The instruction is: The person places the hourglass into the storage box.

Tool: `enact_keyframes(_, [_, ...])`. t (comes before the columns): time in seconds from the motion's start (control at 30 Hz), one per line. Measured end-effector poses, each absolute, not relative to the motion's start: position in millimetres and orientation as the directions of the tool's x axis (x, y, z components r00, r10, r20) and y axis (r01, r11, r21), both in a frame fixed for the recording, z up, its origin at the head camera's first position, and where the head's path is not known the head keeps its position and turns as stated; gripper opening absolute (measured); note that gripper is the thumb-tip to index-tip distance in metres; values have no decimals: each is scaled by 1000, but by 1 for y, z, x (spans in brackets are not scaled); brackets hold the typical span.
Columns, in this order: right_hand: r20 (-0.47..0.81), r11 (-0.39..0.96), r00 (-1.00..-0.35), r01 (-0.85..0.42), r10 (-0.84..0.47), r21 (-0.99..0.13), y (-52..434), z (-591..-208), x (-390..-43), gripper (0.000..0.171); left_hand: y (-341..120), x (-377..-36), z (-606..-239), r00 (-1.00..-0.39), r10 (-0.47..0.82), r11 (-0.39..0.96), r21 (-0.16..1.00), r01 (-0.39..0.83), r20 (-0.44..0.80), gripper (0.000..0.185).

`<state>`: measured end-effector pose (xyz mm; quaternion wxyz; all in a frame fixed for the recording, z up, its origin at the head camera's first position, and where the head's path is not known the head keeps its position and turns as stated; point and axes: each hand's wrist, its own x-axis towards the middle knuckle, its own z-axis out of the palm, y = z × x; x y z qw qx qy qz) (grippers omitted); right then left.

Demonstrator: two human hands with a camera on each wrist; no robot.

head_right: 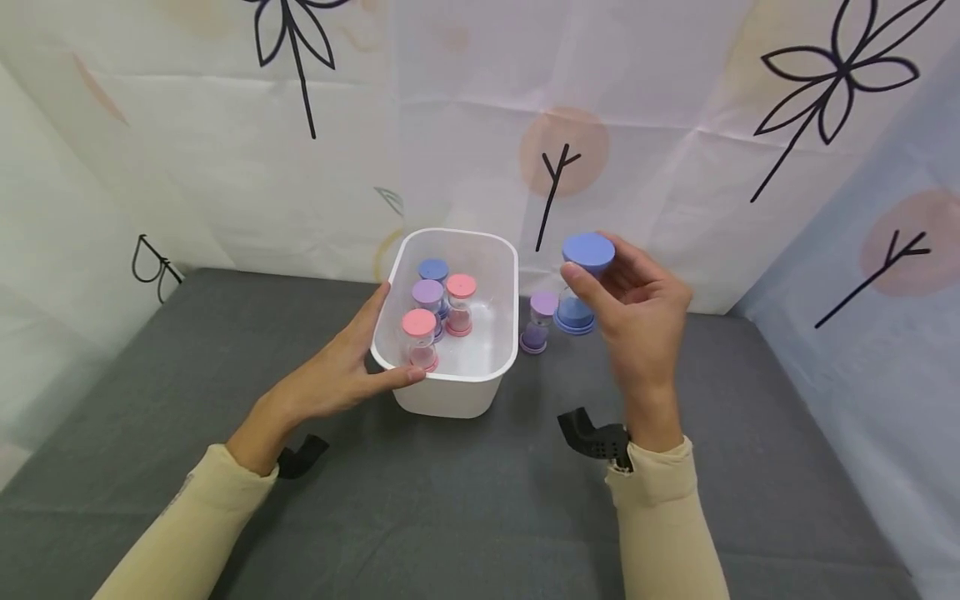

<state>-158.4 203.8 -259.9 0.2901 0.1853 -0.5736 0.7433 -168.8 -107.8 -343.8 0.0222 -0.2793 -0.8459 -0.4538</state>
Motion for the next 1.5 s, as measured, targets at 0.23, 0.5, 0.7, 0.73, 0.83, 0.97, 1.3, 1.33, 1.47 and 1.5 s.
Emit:
enact_keyframes(0.23, [616,-106,-788,-614,24,-782,175,-258,-145,41,-106,-169,-345,-837,457,419,757,501,301,111])
enact_keyframes(0.5, [431,120,-860,-475,-273,-872,143,-264,-161,44,-107,-169,-347,-840,460,419,764,490,287,111])
enact_keyframes(0.7, [211,282,-825,-402,-524,-871,130,-282,-186,39,-108,-167,-347,-864,445,465,764,448,236,116])
enact_keyframes(0.73, [178,307,-812,-399,-556,-864,129,-285,-188,38,-108,-166,-347,-867,442,471,763,443,230,116])
enact_keyframes(0.83, [102,385,-763,-432,-639,-815,124,-290,-194,32,-107,-166,-346,-866,445,471,763,443,228,116])
enact_keyframes(0.97, [33,470,-703,-509,-711,-721,117,-293,-198,24,-108,-166,-344,-866,443,481,754,447,232,118])
enact_keyframes(1.3, [-22,538,-678,-562,-735,-629,109,-293,-200,21,-109,-167,-344,-867,443,490,749,446,226,118])
enact_keyframes(1.33, [-20,542,-682,-563,-731,-624,109,-293,-200,23,-109,-166,-344,-869,441,492,749,443,225,119])
enact_keyframes(1.47, [-15,565,-693,-574,-720,-593,107,-294,-201,27,-108,-167,-344,-869,439,489,750,445,229,119])
enact_keyframes(1.5, [-15,571,-697,-575,-717,-586,107,-294,-201,28,-108,-167,-344,-868,439,487,750,447,232,118])
